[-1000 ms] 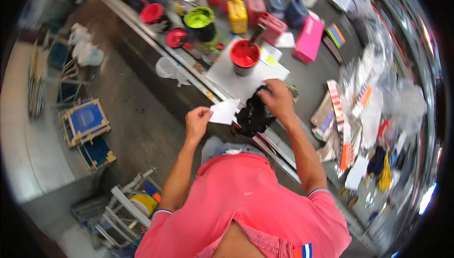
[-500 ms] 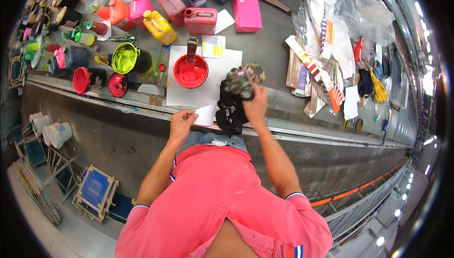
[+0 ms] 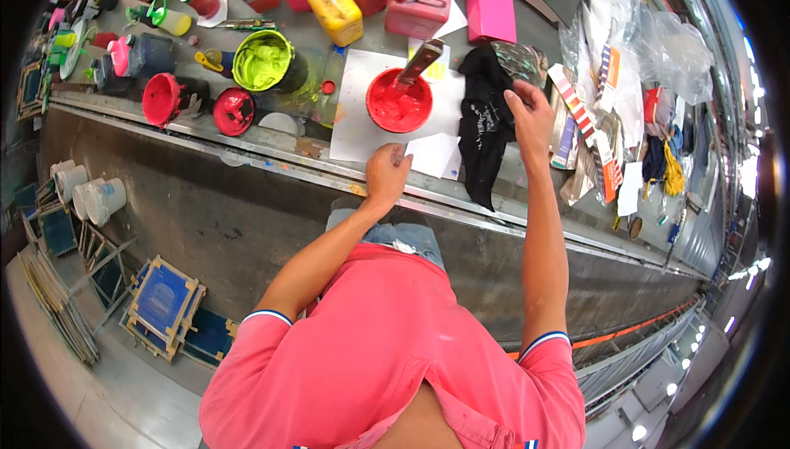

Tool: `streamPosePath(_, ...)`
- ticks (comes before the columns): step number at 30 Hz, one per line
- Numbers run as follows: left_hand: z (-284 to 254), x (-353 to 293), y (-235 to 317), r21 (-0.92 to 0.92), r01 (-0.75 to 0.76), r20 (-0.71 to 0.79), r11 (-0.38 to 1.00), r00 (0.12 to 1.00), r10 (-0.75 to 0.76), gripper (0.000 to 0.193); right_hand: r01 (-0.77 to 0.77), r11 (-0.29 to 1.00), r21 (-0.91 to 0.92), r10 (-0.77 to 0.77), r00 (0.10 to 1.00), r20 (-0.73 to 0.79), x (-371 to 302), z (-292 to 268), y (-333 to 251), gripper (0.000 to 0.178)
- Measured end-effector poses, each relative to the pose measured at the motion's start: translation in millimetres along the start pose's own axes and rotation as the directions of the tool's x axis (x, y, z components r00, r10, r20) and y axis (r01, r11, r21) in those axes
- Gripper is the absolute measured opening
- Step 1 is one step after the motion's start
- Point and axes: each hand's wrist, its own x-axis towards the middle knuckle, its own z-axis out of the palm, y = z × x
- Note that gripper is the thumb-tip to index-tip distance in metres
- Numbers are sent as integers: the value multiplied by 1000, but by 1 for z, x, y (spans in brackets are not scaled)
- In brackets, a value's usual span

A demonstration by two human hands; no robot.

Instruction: The person applies red paint to a small white card using a brush, then compares the painted swatch to a Pantone color chart. They walk to a different area to inspect the color under different lighting before returning to the table to continue comparing shades.

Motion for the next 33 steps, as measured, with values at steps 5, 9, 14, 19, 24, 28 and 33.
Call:
streamPosePath(5, -54, -4, 5, 37, -151, -59, 988, 986, 153, 71, 339, 884, 324, -392, 913, 114, -34, 67, -100, 55)
streamPosePath(9, -60, 41, 38, -82, -323, -78, 943, 945, 316, 103, 76, 887, 455, -267, 890, 371, -31, 111, -131, 22)
streamPosePath(14, -26, 77, 35, -396, -323, -93, 859, 945, 313, 110, 144, 864, 483, -279, 934, 221, -56, 138, -97, 18)
streamPosePath(19, -33, 78, 35, -251, -407, -174, 879, 912, 372, 99, 218, 619, 755, -236, 968, -87, -53, 99, -137, 38)
streamPosePath(24, -34, 79, 42, -238, -437, -172, 867, 898, 406, 100, 531, 716, 454, -529, 836, -143, -41, 143, -125, 23)
streamPosePath(28, -32, 90, 13, -411, -319, -55, 854, 944, 326, 94, 547, 780, 305, -578, 442, 685, -47, 112, -120, 23)
streamPosePath(33, -45, 95, 37, -287, -456, -30, 842, 883, 468, 92, -41, 735, 677, -397, 784, 478, -14, 80, -145, 31)
